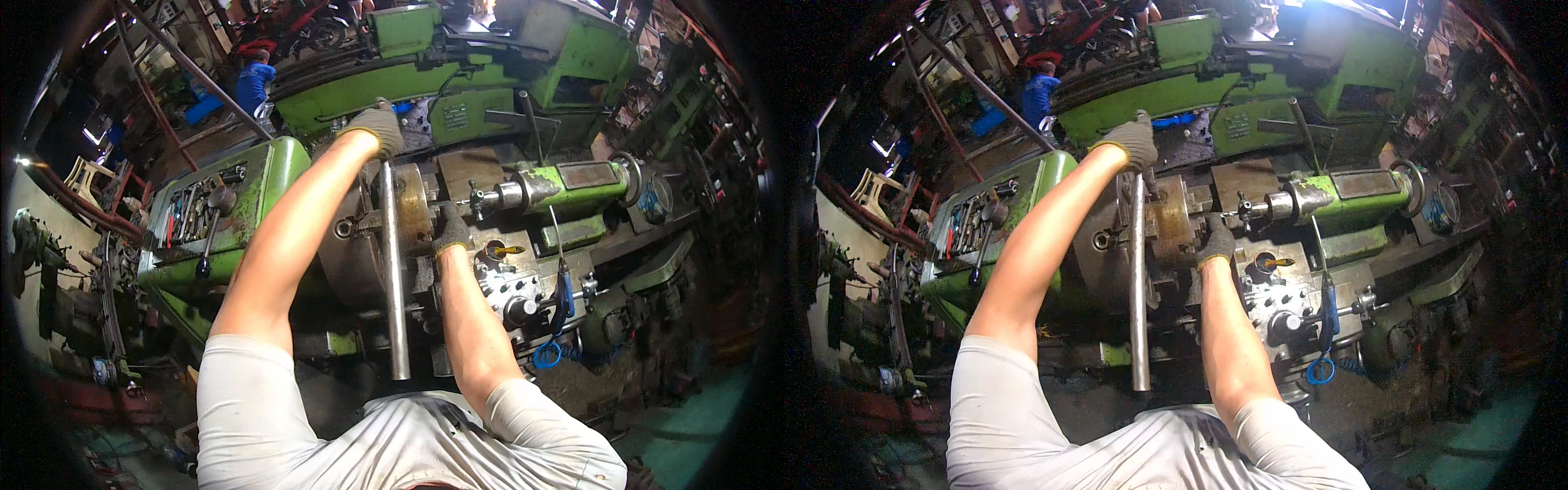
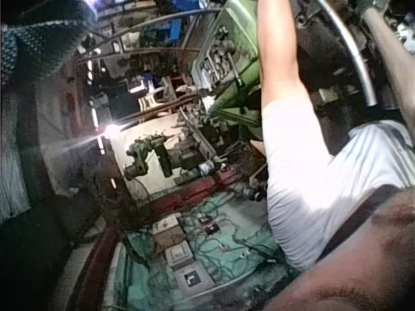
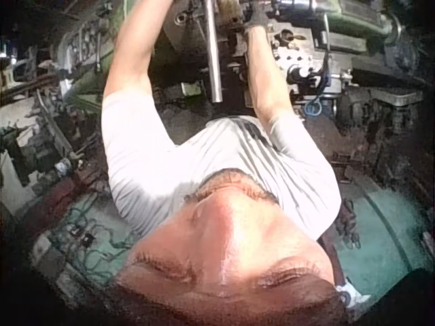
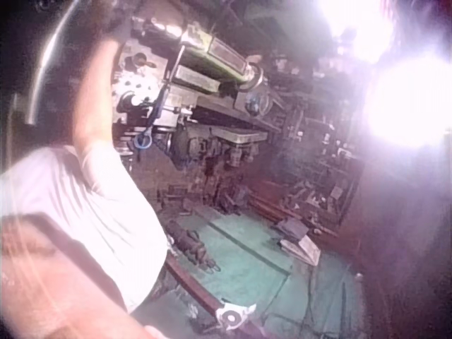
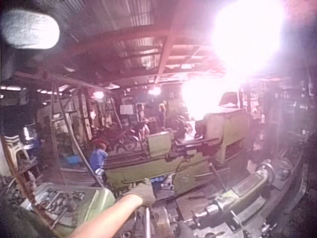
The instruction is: The person operates a green metal lathe in a workshop, using a wrench to tighten the chuck and adjusting the tool post and tailstock. They manipulate the machine's controls to position the cutting tool against a rotating metal workpiece, performing machining operations while frequently adjusting the setup.
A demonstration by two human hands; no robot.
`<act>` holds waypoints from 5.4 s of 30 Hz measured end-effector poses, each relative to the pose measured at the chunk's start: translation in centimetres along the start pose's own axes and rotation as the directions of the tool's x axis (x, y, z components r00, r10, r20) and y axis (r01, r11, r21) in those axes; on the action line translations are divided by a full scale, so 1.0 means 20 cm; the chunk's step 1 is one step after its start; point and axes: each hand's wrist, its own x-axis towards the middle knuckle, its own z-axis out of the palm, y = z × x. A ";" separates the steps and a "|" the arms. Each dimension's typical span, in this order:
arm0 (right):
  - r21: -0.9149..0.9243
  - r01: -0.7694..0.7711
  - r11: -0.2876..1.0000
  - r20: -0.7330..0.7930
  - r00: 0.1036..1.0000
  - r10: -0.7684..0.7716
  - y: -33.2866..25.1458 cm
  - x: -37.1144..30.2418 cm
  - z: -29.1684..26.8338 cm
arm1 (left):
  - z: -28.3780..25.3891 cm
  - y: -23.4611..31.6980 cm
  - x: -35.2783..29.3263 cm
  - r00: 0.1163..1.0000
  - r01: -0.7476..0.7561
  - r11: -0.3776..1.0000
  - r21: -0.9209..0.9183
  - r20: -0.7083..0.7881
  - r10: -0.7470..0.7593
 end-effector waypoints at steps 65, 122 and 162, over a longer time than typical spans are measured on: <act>-0.385 0.212 -0.898 0.703 0.698 -0.136 -1.31 -0.98 0.36 | 0.10 -0.27 -0.08 0.716 -0.541 0.824 0.169 -0.422 0.556; 0.157 0.543 -0.825 0.908 0.249 0.337 -1.04 -0.01 1.15 | 0.15 -0.07 -0.17 0.998 -0.027 0.992 -0.127 -0.056 0.020; 0.095 0.572 -0.815 0.900 0.300 0.316 -1.49 0.30 1.01 | 0.01 0.11 -0.52 0.921 0.299 0.949 0.104 -0.292 -0.258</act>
